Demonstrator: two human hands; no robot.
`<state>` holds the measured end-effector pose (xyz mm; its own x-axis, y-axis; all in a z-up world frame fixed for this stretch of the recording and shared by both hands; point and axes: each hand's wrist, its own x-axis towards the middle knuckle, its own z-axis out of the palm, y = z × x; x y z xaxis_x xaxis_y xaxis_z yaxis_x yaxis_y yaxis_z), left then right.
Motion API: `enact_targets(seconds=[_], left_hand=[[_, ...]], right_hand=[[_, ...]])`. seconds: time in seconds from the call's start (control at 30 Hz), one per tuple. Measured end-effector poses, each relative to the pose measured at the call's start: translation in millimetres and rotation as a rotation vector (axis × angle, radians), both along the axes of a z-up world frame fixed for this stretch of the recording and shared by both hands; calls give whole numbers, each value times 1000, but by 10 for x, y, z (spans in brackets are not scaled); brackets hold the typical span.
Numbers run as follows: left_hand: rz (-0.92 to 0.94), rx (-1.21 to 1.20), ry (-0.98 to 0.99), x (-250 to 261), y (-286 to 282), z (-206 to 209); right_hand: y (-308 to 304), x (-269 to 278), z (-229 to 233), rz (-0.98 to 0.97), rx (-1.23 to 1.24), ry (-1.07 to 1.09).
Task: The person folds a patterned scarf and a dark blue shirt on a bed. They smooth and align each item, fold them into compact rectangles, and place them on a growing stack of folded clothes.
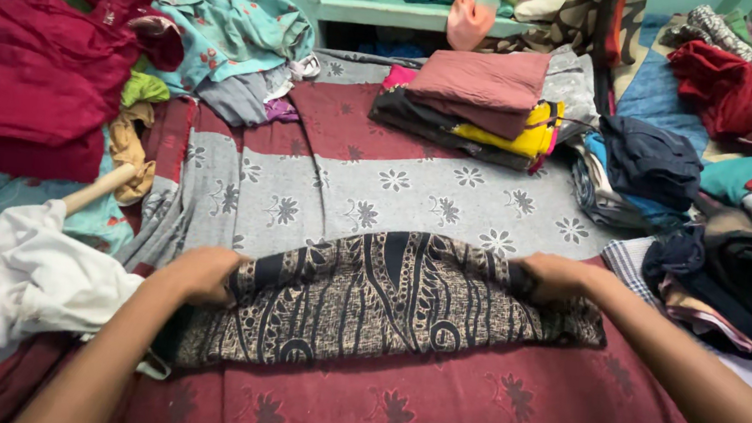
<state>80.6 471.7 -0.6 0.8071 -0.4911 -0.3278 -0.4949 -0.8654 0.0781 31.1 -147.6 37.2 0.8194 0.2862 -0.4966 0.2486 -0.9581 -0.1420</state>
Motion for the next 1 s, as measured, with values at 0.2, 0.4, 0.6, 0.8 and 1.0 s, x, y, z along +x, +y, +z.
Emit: enact_targets(seconds=[0.2, 0.4, 0.6, 0.8, 1.0], left_hand=[[-30, -270, -141, -438, 64, 12], [76, -154, -151, -539, -211, -4], [-9, -214, -620, -534, -69, 568], [-359, 38, -1295, -634, 82, 577], [-442, 203, -1194, -962, 413, -355]], right_hand=[[158, -473, -11, 358, 136, -603], [128, -510, -57, -9, 166, -91], [-236, -416, 204, 220, 15, -662], [-345, -667, 279, 576, -395, -1339], [-274, -1117, -473, 635, -477, -1098]])
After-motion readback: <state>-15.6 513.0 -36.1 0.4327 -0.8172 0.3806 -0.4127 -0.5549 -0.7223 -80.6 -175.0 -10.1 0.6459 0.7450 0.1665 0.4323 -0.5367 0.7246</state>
